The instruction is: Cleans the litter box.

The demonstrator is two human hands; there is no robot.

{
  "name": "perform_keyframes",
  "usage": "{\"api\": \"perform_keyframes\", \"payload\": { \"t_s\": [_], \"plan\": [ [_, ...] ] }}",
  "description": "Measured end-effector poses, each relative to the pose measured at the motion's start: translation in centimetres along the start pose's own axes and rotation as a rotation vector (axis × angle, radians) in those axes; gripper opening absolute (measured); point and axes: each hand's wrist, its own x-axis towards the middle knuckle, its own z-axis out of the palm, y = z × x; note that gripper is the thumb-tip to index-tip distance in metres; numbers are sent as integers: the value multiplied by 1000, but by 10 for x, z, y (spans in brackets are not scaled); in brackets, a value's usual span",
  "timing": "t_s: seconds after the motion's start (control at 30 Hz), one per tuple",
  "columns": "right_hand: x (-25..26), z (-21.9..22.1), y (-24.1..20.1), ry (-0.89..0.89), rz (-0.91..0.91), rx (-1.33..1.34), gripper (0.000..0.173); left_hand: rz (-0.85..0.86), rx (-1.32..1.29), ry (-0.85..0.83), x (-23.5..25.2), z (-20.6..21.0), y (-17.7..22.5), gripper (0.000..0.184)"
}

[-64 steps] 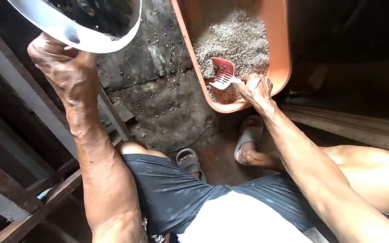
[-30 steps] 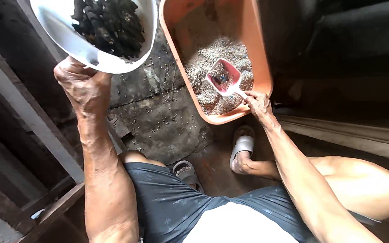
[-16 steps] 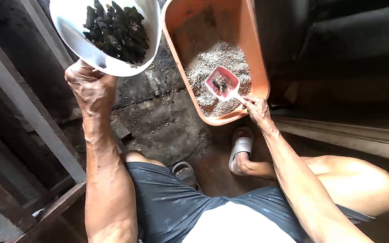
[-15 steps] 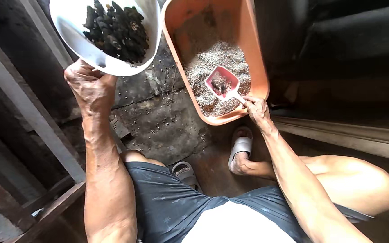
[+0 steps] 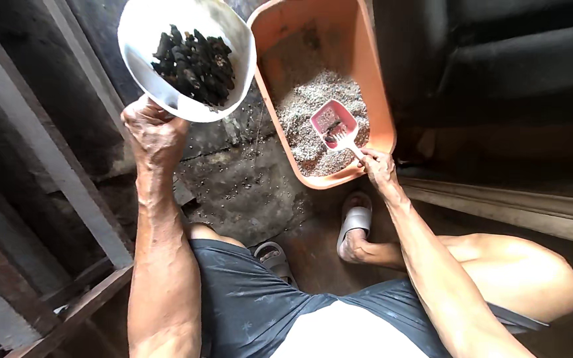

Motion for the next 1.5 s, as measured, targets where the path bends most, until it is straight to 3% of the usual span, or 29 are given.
{"api": "perform_keyframes", "payload": {
  "t_s": [0.2, 0.37, 0.63, 0.73, 0.97, 1.17, 1.33, 1.5],
  "plan": [
    [-13, -14, -15, 1, -24, -68, 32, -36, -19, -34, -3, 7, -3, 17],
    [-26, -25, -64, 28, -128, 70, 34, -27, -9, -137, -3, 23, -15, 14],
    [-56, 11, -147, 226, -660, -137, 35, -44, 7, -307, -6, 46, -21, 15],
    [-57, 27, -156, 262, -745, -172, 33, -39, -14, -309, -5, 50, -18, 13],
    [-59, 28, -152, 285, -716, -72, 33, -73, -38, -255, -2, 44, -11, 13],
    [-45, 8, -123, 267, -391, 59, 38, -125, 12, -152, -1, 23, -8, 15],
    [-11, -4, -61, 220, -150, 12, 33, -161, 50, -31, -7, -1, -11, 22],
    [-15, -2, -52, 207, -209, -166, 36, -161, 37, 68, -13, -16, -4, 17]
  ]
}}
